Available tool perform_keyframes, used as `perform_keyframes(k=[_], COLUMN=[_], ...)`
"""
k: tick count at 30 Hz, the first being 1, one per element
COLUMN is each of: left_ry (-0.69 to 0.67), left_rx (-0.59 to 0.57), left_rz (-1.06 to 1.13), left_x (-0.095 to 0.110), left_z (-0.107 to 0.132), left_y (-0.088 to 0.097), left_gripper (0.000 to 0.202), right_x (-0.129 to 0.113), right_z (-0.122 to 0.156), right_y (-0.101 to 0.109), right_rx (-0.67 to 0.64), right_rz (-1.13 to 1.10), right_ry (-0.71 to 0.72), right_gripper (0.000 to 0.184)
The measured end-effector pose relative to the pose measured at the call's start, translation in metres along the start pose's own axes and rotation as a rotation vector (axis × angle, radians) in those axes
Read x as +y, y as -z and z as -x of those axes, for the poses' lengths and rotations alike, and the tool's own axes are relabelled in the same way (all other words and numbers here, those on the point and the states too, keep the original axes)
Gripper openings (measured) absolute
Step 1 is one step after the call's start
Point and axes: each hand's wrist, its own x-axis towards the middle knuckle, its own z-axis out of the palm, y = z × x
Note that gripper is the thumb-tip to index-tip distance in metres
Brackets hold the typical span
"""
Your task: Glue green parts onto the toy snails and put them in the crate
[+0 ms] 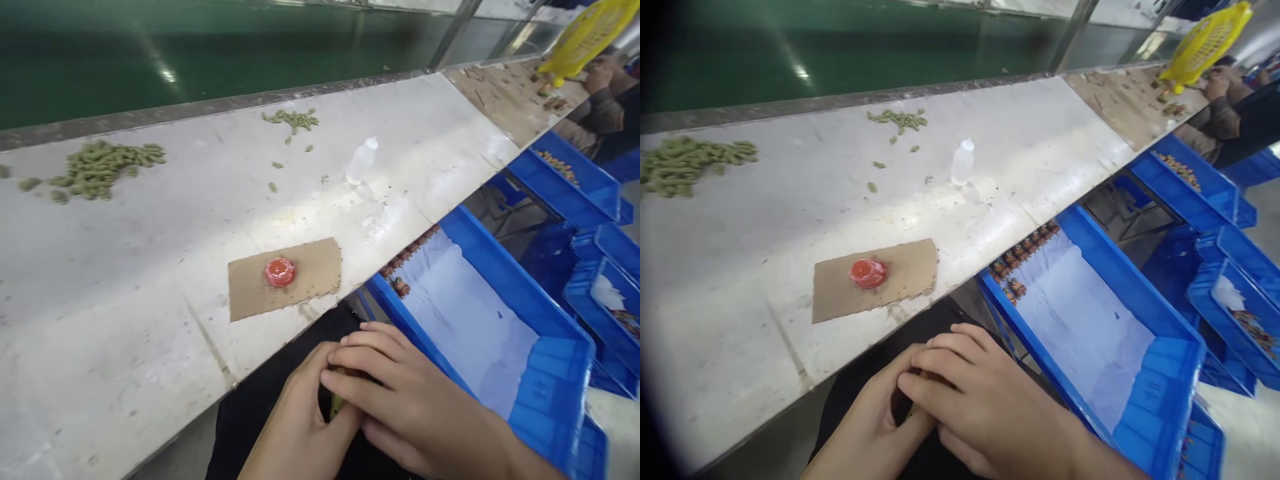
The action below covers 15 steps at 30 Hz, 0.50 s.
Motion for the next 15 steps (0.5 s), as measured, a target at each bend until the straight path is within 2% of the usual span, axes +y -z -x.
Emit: perform_keyframes(k=[4, 7, 9, 11, 13, 15], left_ry=[0.123, 0.143, 0.141, 0.136, 0.129, 0.114], left_rx=[0.008, 0.069, 0.154, 0.208, 0.211, 0.194], left_rz=[0.061, 0.103, 0.087, 0.054, 0.038, 0.045], left_x=[-0.013, -0.013, -0.013, -0.015, -0.021, -0.030], left_z=[-0.005, -0.002, -0.001, -0.001, -0.001, -0.001], left_y=[-0.011, -0.019, -0.023, -0.024, -0.021, -0.016], left_gripper=[0.035, 0.041, 0.044, 0.042, 0.041, 0.042], right_x=[0.008, 0.032, 0.068, 0.119, 0.173, 0.218], right_z=[0.012, 0.028, 0.041, 0.054, 0.065, 0.074], right_y=[-0.009, -0.003, 0.001, 0.001, -0.004, -0.014], right_rx=[0.024, 0.149, 0.324, 0.510, 0.567, 0.555], right_rz=[-0.067, -0.148, -0.150, -0.085, -0.029, 0.006], right_ry=[-0.129, -0.232, -0.408, -0.636, -0.760, -0.868], right_gripper=[0.037, 0.031, 0.027, 0.027, 0.031, 0.031])
